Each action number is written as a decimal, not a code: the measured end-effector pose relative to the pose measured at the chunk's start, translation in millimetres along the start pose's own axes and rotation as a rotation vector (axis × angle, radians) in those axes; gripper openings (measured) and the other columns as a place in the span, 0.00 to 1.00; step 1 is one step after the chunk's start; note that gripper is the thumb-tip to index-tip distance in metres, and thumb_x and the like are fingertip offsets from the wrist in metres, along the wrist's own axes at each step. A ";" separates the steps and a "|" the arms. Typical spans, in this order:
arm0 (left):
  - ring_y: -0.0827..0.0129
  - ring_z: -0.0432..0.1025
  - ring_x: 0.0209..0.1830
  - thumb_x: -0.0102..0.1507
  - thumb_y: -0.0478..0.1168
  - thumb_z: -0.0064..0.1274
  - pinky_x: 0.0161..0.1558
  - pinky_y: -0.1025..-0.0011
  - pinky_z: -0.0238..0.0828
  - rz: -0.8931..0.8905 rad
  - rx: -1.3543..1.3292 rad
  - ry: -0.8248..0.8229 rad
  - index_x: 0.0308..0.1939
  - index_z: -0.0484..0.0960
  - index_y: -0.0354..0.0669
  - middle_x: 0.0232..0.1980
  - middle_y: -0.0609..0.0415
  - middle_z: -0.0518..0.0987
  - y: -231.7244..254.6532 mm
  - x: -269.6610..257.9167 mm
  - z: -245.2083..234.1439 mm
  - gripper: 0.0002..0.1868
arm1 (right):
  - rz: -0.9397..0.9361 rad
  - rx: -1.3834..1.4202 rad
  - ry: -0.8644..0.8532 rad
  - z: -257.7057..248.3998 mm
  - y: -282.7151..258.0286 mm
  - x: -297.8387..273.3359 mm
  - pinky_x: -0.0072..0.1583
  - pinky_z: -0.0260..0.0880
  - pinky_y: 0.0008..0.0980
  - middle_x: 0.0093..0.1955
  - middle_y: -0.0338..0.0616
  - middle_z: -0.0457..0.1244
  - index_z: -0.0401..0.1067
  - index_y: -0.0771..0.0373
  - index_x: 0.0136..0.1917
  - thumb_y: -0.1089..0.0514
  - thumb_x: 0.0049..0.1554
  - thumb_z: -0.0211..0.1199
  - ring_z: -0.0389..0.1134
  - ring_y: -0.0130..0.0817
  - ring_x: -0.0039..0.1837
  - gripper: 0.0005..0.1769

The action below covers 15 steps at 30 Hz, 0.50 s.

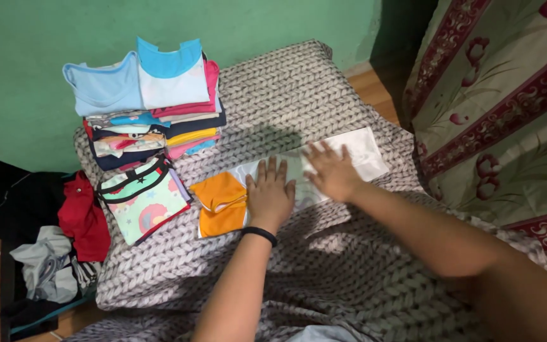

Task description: Folding small items of clothing and placing them on a stack on a bed.

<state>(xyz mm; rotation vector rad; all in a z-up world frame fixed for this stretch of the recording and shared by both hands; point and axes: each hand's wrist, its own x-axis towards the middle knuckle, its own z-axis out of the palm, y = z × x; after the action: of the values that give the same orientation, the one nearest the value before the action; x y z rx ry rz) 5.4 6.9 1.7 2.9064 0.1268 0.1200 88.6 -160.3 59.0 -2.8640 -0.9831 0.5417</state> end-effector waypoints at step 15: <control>0.52 0.42 0.82 0.68 0.60 0.36 0.74 0.40 0.34 -0.087 -0.011 0.024 0.76 0.60 0.50 0.82 0.49 0.52 -10.0 -12.6 -5.0 0.36 | 0.320 -0.002 0.218 22.7 60.8 13.8 0.75 0.29 0.72 0.87 0.42 0.32 0.42 0.43 0.83 0.28 0.63 0.34 0.28 0.47 0.85 0.41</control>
<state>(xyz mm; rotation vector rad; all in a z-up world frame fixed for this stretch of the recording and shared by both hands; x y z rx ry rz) -8.3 16.5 3.4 2.8832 0.2552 0.1405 126.2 -201.5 23.0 -3.0162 -0.4979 0.2352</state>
